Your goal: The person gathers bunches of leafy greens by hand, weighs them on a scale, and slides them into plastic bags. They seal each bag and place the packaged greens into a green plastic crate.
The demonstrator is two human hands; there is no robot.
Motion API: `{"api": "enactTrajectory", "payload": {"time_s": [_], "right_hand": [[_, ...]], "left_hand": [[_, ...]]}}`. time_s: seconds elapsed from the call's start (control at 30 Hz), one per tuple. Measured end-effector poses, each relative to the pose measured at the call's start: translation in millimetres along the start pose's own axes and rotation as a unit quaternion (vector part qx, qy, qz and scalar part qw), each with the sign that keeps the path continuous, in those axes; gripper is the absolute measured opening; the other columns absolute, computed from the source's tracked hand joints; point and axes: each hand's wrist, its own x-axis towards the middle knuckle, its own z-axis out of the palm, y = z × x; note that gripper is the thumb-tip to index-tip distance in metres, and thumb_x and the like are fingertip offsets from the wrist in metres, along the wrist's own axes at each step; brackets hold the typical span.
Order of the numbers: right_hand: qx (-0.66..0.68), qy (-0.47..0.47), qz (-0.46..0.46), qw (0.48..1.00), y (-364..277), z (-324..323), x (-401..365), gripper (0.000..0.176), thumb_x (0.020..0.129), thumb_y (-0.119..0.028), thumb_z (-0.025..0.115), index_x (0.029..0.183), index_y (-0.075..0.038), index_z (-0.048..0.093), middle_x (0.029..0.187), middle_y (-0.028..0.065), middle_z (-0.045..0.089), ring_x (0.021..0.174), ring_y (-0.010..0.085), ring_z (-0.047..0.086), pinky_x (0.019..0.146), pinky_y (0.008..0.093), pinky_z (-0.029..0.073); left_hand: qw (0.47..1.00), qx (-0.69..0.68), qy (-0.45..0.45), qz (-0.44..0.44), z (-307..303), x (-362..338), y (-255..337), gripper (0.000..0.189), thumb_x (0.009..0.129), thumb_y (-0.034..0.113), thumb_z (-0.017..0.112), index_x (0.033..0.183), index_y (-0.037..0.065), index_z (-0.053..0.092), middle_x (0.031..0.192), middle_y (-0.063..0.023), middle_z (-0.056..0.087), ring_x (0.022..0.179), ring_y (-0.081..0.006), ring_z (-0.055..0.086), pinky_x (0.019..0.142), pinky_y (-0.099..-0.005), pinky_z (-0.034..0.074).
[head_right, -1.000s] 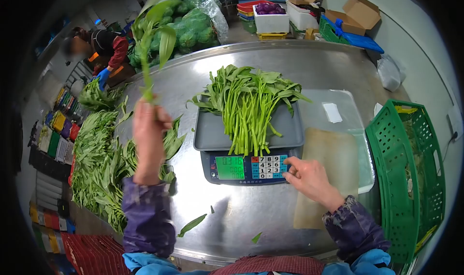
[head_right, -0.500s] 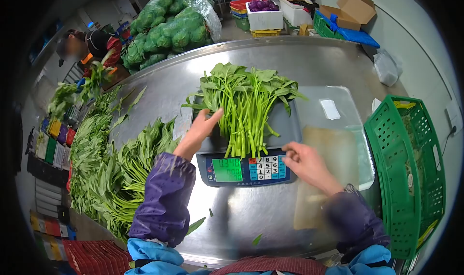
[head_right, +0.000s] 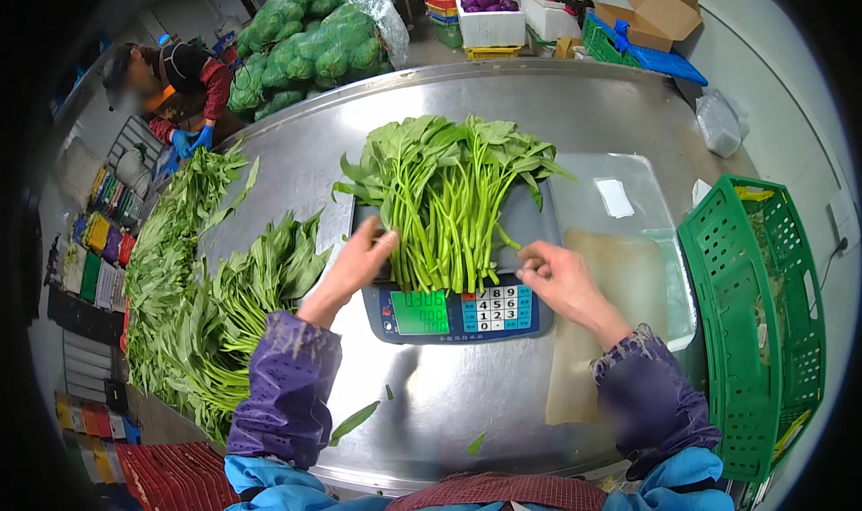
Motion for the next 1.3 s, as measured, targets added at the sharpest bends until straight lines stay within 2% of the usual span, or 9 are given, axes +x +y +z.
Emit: {"api": "enactTrajectory", "payload": {"time_s": [0.17,0.47,0.63,0.7,0.77,0.83,1.03,1.2,1.3], "right_hand": [[-0.012,0.020,-0.003,1.000,0.9,-16.8,5.8,0.026,0.077,-0.015,0.060,0.098,0.001,0.057,0.076,0.0048,0.058,0.065,0.0091,0.052,0.064,0.0243,0.044],[-0.066,0.056,-0.010,0.996,-2.6,-27.8,25.4,0.030,0.078,-0.016,0.059,0.103,0.000,0.056,0.082,0.0049,0.061,0.071,0.0113,0.055,0.069,0.0253,0.045],[-0.029,0.024,0.090,0.995,-6.7,1.7,69.2,0.065,0.082,-0.043,0.054,0.116,0.012,0.041,0.108,0.0255,0.055,0.101,0.0281,0.055,0.084,0.0348,0.044],[-0.027,-0.003,0.132,0.991,-27.3,31.2,95.3,0.077,0.083,-0.049,0.050,0.119,0.016,0.033,0.115,0.0300,0.049,0.107,0.0338,0.051,0.088,0.0386,0.041],[0.024,0.121,0.119,0.985,-29.6,82.7,113.2,0.072,0.083,-0.047,0.050,0.119,0.013,0.033,0.114,0.0299,0.049,0.108,0.0373,0.049,0.088,0.0411,0.040],[0.051,0.155,0.129,0.978,-33.6,89.9,106.2,0.067,0.084,-0.046,0.049,0.117,0.010,0.034,0.110,0.0292,0.051,0.105,0.0382,0.050,0.087,0.0420,0.040],[0.223,0.225,0.001,0.949,-42.7,48.2,2.2,0.053,0.080,-0.028,0.062,0.117,0.003,0.037,0.108,0.0177,0.054,0.099,0.0260,0.054,0.085,0.0349,0.041],[0.320,0.267,0.048,0.908,-21.6,21.3,-94.6,0.042,0.086,-0.017,0.055,0.119,0.001,0.036,0.111,0.0106,0.051,0.101,0.0161,0.049,0.086,0.0301,0.040],[0.333,0.282,-0.025,0.899,-43.0,-29.0,-107.1,0.042,0.086,-0.014,0.055,0.119,0.002,0.037,0.111,0.0098,0.052,0.100,0.0147,0.048,0.087,0.0279,0.039]], "left_hand": [[0.981,-0.178,0.043,-0.068,-32.6,-5.4,-2.3,0.072,0.083,0.037,0.057,0.131,-0.006,0.025,0.117,-0.0239,0.050,0.103,-0.0286,0.053,0.084,-0.0342,0.044],[0.974,-0.205,0.014,-0.097,-31.2,-16.1,14.5,0.076,0.086,0.041,0.051,0.133,-0.008,0.016,0.118,-0.0245,0.045,0.111,-0.0278,0.046,0.090,-0.0335,0.039],[0.913,-0.356,-0.067,-0.186,2.0,17.1,2.0,0.081,0.082,0.043,0.057,0.133,-0.007,0.019,0.123,-0.0223,0.044,0.110,-0.0279,0.046,0.091,-0.0367,0.038],[0.883,-0.449,-0.113,-0.069,17.0,27.4,30.2,0.065,0.085,0.041,0.054,0.124,-0.007,0.034,0.121,-0.0180,0.046,0.108,-0.0252,0.048,0.089,-0.0352,0.039],[0.914,-0.363,0.010,-0.181,42.5,35.0,59.2,0.054,0.087,0.036,0.050,0.119,-0.007,0.041,0.107,-0.0137,0.056,0.098,-0.0202,0.054,0.082,-0.0300,0.043],[0.935,-0.330,0.015,-0.126,63.6,54.4,41.9,0.041,0.089,0.029,0.047,0.112,-0.005,0.045,0.102,-0.0137,0.055,0.087,-0.0186,0.053,0.075,-0.0315,0.044],[0.915,-0.402,0.024,0.015,93.8,-35.0,100.3,0.040,0.089,0.019,0.043,0.118,-0.006,0.036,0.114,-0.0201,0.048,0.105,-0.0272,0.047,0.090,-0.0346,0.036],[0.907,-0.402,-0.079,0.095,145.7,-92.7,135.6,0.037,0.089,0.016,0.044,0.117,-0.007,0.036,0.110,-0.0216,0.051,0.101,-0.0294,0.050,0.088,-0.0341,0.037],[0.880,-0.434,-0.111,0.159,144.6,-90.1,186.7,0.035,0.089,0.015,0.044,0.116,-0.006,0.037,0.106,-0.0206,0.053,0.097,-0.0284,0.052,0.085,-0.0344,0.039]]}}
